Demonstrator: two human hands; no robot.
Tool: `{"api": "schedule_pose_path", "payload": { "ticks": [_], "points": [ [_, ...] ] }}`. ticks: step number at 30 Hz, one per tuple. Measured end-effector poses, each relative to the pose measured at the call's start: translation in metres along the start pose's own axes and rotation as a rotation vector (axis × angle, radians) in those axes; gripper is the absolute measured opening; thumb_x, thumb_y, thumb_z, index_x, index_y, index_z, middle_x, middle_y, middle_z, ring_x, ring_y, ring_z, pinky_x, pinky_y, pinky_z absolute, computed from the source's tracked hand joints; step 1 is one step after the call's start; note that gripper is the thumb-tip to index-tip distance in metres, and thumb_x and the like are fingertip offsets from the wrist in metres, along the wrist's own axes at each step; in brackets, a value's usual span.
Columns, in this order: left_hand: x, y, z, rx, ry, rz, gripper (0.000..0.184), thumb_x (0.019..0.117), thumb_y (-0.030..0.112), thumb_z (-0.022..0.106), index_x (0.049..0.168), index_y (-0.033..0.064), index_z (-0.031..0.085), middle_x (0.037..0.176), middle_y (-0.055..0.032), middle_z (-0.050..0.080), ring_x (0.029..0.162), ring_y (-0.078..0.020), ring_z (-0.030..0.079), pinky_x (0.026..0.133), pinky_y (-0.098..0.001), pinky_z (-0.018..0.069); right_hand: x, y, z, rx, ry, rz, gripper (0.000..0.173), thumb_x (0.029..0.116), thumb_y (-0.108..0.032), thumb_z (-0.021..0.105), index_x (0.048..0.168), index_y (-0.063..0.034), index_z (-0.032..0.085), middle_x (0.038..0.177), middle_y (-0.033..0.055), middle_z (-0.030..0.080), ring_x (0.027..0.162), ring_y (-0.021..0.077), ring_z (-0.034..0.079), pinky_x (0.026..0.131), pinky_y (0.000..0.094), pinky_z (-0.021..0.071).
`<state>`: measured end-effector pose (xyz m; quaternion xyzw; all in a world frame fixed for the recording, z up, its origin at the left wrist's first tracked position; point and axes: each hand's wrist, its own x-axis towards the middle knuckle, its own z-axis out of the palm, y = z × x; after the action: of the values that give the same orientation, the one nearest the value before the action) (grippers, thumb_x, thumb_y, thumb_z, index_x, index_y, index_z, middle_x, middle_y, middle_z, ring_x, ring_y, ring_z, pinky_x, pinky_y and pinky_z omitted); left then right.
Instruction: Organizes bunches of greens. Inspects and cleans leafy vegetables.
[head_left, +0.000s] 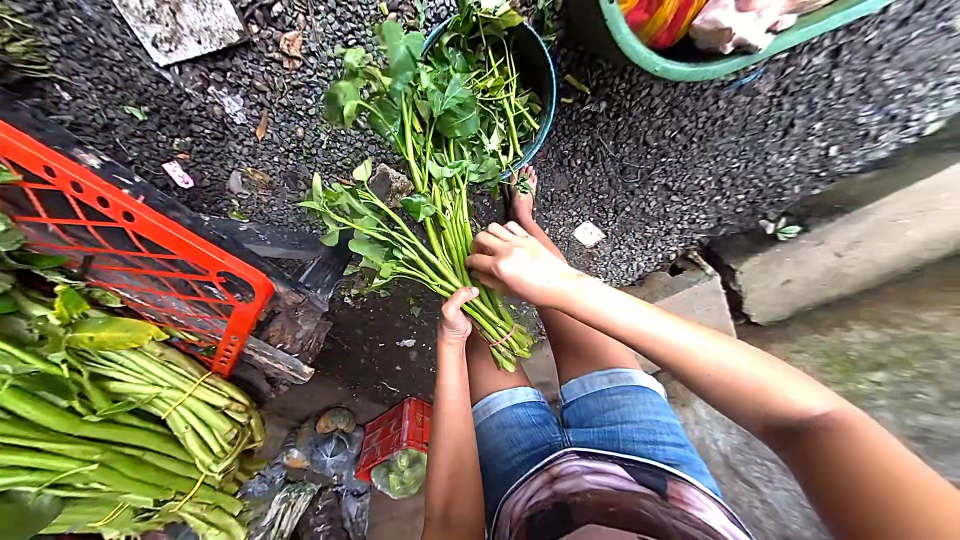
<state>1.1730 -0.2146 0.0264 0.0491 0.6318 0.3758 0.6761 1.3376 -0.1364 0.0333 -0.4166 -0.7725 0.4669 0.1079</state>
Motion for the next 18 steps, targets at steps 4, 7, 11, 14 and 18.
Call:
{"api": "schedule_pose_path", "payload": {
  "ticks": [4,7,11,14,18],
  "points": [
    [-0.005,-0.004,-0.006,0.048,-0.021,-0.017,0.029,0.0679,0.009,0.068,0.097,0.0097,0.066,0.082,0.0022,0.074,0.076,-0.006,0.071,0.073,-0.0276,0.0602,-0.004,-0.007,0.005,0.138,-0.104,0.106,0.015,0.0976,-0.014,0.065,0.101,-0.0002,0.07,0.095,0.016,0.069,0.095,0.0329,0.069,0.086,0.0478,0.0563],
    [-0.005,-0.002,-0.006,0.038,-0.028,-0.002,0.034,0.0674,0.008,0.067,0.101,0.0104,0.064,0.083,0.0031,0.074,0.077,-0.0054,0.071,0.073,-0.027,0.0602,-0.014,-0.016,0.014,0.162,-0.03,0.133,0.017,0.0986,-0.008,0.063,0.107,0.0038,0.071,0.096,0.0172,0.068,0.095,0.0314,0.069,0.086,0.0422,0.0587],
    [-0.006,-0.002,-0.002,-0.074,-0.031,0.035,0.021,0.0668,0.01,0.07,0.088,0.0129,0.069,0.077,0.0013,0.074,0.071,-0.0066,0.072,0.068,-0.027,0.0603,-0.02,-0.017,0.027,0.292,0.165,0.196,0.02,0.0959,-0.013,0.065,0.106,0.0002,0.076,0.091,0.0128,0.072,0.088,0.0245,0.071,0.082,0.0375,0.0594],
    [-0.007,0.0,-0.002,-0.102,-0.054,0.05,0.019,0.0666,0.01,0.072,0.085,0.0137,0.072,0.076,0.0014,0.075,0.07,-0.006,0.072,0.068,-0.0259,0.0604,-0.017,-0.023,0.027,0.517,0.318,0.365,0.019,0.0901,-0.018,0.066,0.097,-0.0058,0.079,0.076,0.0033,0.067,0.067,0.0096,0.06,0.061,0.0275,0.0516],
    [-0.004,0.004,-0.007,-0.084,-0.121,0.037,0.024,0.069,0.014,0.075,0.093,0.0127,0.073,0.083,0.0,0.076,0.075,-0.0082,0.073,0.073,-0.0282,0.0614,0.002,-0.002,-0.017,0.49,0.537,0.476,0.022,0.0973,-0.019,0.063,0.108,-0.0003,0.071,0.084,0.0082,0.067,0.068,0.0117,0.06,0.061,0.0312,0.0523]
  ]
}}
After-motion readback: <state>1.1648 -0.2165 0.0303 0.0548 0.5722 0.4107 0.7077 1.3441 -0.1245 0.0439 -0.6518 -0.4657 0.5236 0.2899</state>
